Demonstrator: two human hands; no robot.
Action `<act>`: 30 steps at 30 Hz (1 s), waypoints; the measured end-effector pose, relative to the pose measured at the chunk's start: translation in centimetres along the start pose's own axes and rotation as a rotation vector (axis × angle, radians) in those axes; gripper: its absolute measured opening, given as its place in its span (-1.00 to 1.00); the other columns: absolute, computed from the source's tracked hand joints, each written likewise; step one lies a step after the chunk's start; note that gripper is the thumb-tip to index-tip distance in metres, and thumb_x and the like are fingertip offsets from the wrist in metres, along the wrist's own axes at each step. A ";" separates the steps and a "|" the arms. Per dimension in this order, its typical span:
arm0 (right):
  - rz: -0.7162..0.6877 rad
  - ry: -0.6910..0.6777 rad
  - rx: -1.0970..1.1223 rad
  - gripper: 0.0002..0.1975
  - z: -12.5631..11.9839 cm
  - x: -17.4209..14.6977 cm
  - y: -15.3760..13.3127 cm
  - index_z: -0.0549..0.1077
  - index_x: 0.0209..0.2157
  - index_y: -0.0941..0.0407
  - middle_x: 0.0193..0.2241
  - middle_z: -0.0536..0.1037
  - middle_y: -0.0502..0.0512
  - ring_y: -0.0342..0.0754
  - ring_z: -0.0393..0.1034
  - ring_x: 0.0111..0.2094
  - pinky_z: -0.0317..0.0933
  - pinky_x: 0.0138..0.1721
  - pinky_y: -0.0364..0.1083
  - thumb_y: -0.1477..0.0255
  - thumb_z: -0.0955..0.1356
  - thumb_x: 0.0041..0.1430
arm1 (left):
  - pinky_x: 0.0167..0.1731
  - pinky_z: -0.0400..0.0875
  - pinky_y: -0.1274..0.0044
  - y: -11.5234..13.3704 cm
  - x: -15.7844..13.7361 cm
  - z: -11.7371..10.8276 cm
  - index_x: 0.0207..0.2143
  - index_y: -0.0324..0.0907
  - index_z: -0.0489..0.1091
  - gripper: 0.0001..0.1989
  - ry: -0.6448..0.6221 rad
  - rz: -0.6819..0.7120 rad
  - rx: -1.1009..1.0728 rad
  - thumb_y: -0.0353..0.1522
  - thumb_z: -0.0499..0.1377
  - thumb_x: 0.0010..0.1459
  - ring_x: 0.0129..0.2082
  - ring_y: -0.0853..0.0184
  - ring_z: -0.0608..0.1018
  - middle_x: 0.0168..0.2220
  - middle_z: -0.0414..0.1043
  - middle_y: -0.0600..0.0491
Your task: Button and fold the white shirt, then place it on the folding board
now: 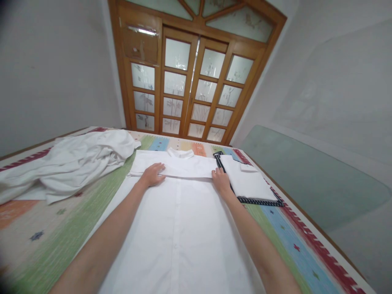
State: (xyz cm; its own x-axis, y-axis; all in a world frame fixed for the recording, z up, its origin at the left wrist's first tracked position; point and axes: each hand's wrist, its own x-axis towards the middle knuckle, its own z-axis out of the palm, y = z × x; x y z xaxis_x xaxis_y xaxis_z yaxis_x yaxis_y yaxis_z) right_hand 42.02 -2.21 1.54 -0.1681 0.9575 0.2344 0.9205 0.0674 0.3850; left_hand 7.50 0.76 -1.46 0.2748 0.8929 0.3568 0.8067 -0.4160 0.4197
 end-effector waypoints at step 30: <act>0.083 -0.082 0.005 -0.68 0.6 0.5 1.4 0.45 -0.06 0.24 -0.16 0.55 0.40 0.12 0.44 -0.10 0.28 -0.19 -0.04 0.64 0.17 0.26 | 0.25 0.15 0.38 0.5 0.3 -0.3 0.00 -0.11 0.47 -0.57 -0.061 -0.057 0.094 -0.20 0.20 0.07 0.20 0.12 0.39 0.14 0.42 -0.05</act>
State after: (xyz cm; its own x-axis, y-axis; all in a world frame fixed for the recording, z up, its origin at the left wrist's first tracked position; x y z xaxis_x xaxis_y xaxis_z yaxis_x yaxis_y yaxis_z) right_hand 43.44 -1.44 1.66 -0.0621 0.9795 0.1916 0.9319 -0.0119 0.3626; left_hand 7.82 0.81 -0.92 0.2559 0.9247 0.2819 0.8669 -0.3485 0.3564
